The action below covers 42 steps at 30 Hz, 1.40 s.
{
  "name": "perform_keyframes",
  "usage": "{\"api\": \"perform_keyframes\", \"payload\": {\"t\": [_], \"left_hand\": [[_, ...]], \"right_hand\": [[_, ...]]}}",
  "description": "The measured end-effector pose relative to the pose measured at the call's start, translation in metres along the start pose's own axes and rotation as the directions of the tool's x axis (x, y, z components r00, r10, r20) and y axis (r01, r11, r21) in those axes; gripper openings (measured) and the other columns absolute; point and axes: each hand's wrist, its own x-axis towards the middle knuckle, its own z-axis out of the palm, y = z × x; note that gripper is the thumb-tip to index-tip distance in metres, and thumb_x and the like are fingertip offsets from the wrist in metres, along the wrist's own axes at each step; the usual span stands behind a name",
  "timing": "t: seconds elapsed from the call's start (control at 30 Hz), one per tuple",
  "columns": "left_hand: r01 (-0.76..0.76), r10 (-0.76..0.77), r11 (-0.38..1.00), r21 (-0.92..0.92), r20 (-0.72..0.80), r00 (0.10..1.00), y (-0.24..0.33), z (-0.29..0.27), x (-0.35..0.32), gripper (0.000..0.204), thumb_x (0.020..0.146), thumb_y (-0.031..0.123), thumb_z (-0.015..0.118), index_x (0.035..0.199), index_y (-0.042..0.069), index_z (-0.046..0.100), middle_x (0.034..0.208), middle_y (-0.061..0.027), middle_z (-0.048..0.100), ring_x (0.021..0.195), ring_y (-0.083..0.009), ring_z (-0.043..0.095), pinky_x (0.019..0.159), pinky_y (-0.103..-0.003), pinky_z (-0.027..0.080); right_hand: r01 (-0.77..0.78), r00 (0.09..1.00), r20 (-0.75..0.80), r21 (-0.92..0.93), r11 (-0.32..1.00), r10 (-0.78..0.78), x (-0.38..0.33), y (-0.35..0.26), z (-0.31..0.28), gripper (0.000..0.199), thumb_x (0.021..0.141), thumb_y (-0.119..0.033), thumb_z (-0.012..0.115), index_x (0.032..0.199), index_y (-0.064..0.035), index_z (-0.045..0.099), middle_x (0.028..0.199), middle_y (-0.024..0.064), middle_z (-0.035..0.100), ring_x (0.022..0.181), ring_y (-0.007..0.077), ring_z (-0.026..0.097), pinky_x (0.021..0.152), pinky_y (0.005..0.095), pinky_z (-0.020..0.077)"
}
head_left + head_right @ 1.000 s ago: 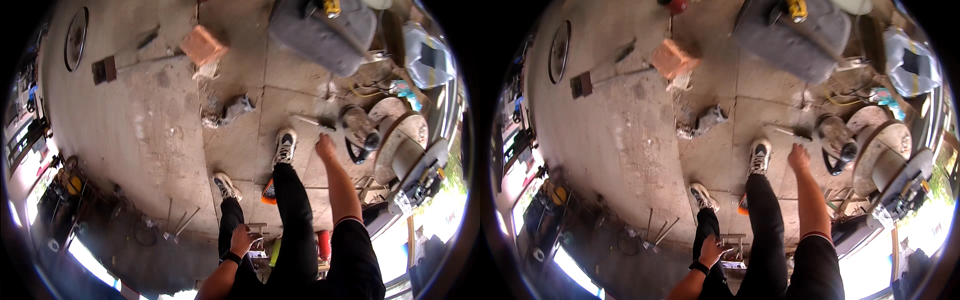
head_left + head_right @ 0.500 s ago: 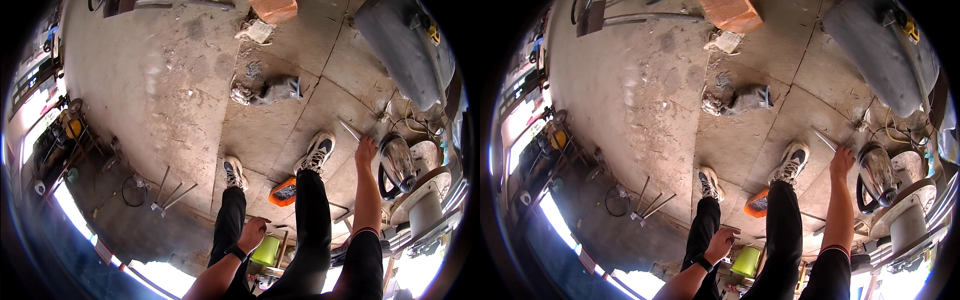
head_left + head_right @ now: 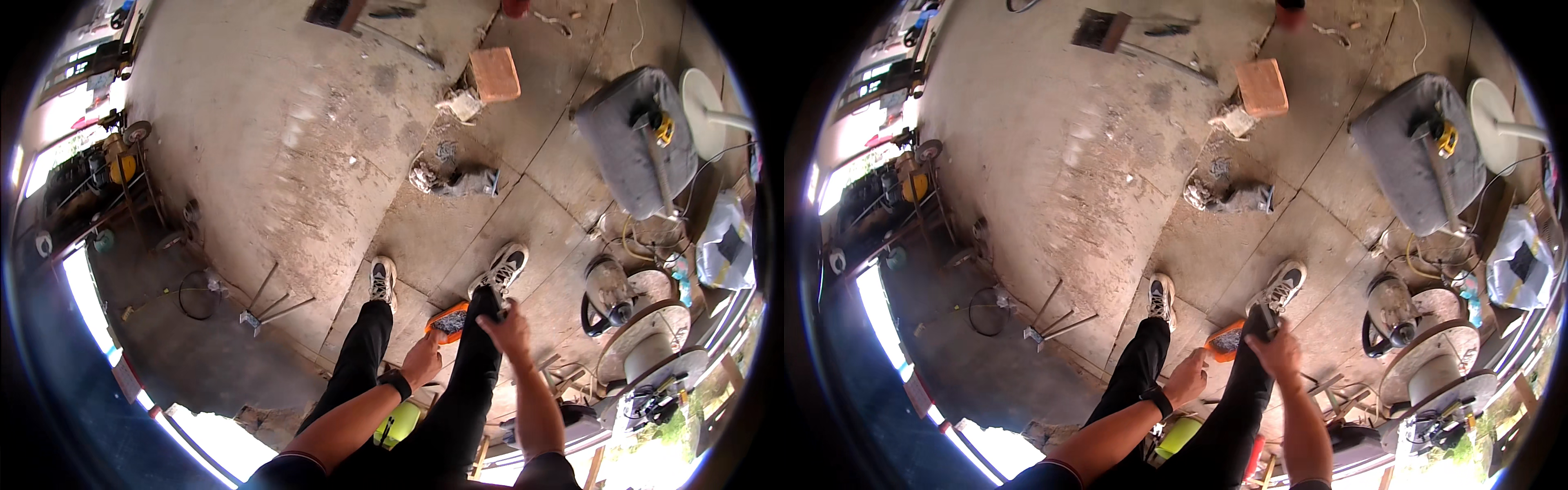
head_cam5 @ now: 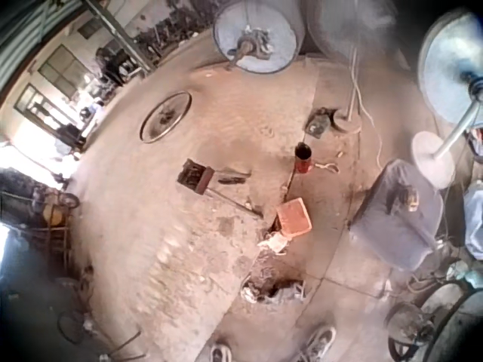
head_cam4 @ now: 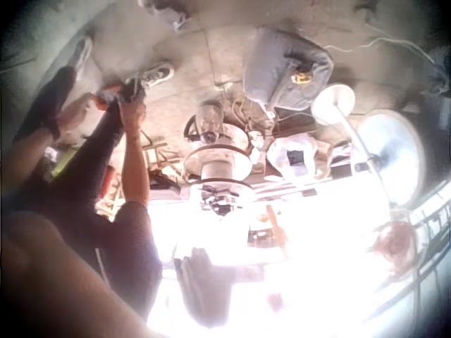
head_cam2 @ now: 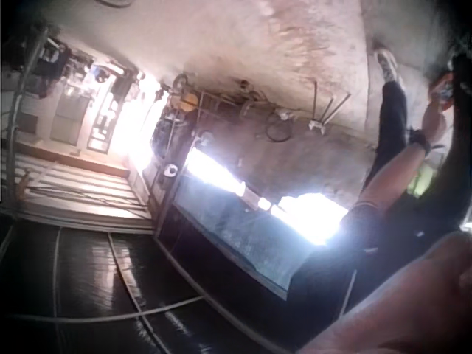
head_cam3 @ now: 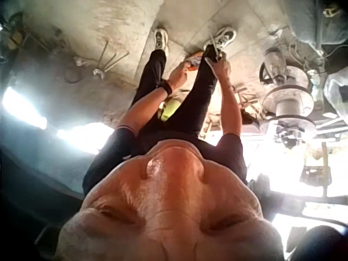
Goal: The person moves a large black cylindrical object and a metal sheet using a yellow hand pallet jack, then enters a workshop and scrapes the concrete floor with a screwdriver.
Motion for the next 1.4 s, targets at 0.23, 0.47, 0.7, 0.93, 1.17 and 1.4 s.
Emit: {"api": "perform_keyframes", "payload": {"t": [0.23,0.47,0.7,0.93,1.17,1.4], "left_hand": [[-0.267,0.298,0.934,0.236,-0.103,0.949,0.05,-0.02,-0.031,0.059,0.074,0.008,0.068,0.126,0.0,0.04,0.124,-0.0214,0.049,0.11,-0.0403,0.052,0.092,-0.044,0.047],[-0.253,0.266,0.95,0.18,-0.05,0.963,0.049,-0.041,-0.057,0.048,0.078,0.015,0.071,0.116,0.0,0.047,0.114,-0.0232,0.054,0.109,-0.0383,0.056,0.091,-0.044,0.049],[-0.349,0.361,0.932,0.095,-0.18,0.915,0.033,-0.065,-0.071,0.045,0.082,0.014,0.065,0.121,0.003,0.046,0.108,-0.0197,0.059,0.101,-0.0373,0.06,0.083,-0.044,0.05],[-0.367,0.358,0.928,0.057,-0.399,0.844,-0.003,-0.142,-0.095,0.045,0.082,0.014,0.064,0.122,0.004,0.046,0.105,-0.0185,0.06,0.1,-0.0374,0.059,0.083,-0.045,0.049],[-0.244,0.366,0.929,0.278,-0.602,0.709,-0.033,-0.177,-0.132,0.029,0.078,0.015,0.063,0.105,0.007,0.058,0.096,-0.0142,0.061,0.094,-0.0321,0.061,0.077,-0.043,0.049],[0.298,0.532,0.616,0.729,-0.664,0.525,-0.005,-0.227,-0.186,0.014,0.079,0.023,0.059,0.084,0.013,0.069,0.083,-0.0009,0.062,0.085,-0.0193,0.059,0.078,-0.037,0.042]], "right_hand": [[0.089,0.996,-0.01,0.079,0.993,-0.089,-0.076,-0.059,0.017,0.087,0.068,-0.046,0.08,0.135,-0.0049,0.042,0.103,0.0294,0.065,0.1,0.0439,0.063,0.085,0.0465,0.0506],[0.206,0.978,-0.026,0.021,0.978,-0.205,-0.087,-0.048,0.036,0.071,0.073,-0.031,0.08,0.128,-0.0002,0.049,0.093,0.0212,0.068,0.075,0.0295,0.068,0.064,0.0399,0.0542],[0.205,0.966,0.183,-0.1,0.974,-0.185,-0.117,-0.154,-0.017,0.072,0.071,-0.026,0.083,0.129,0.0012,0.051,0.081,0.0145,0.066,0.055,0.0183,0.062,0.043,0.0315,0.0492],[0.568,0.822,0.231,-0.268,0.778,-0.521,-0.091,-0.225,0.027,0.055,0.074,-0.019,0.081,0.118,0.0036,0.058,0.083,0.0137,0.067,0.057,0.0155,0.064,0.047,0.0305,0.0511],[0.609,0.788,0.335,-0.295,0.736,-0.517,-0.167,-0.299,0.046,0.033,0.076,-0.016,0.078,0.099,0.0015,0.062,0.066,0.0089,0.063,0.048,0.0144,0.06,0.041,0.0304,0.0469],[0.788,0.583,0.4,-0.069,0.611,-0.707,-0.281,-0.355,-0.006,0.014,0.084,-0.01,0.071,0.093,-0.0029,0.063,0.058,-0.0004,0.054,0.045,0.0068,0.049,0.041,0.0248,0.0402]]}}
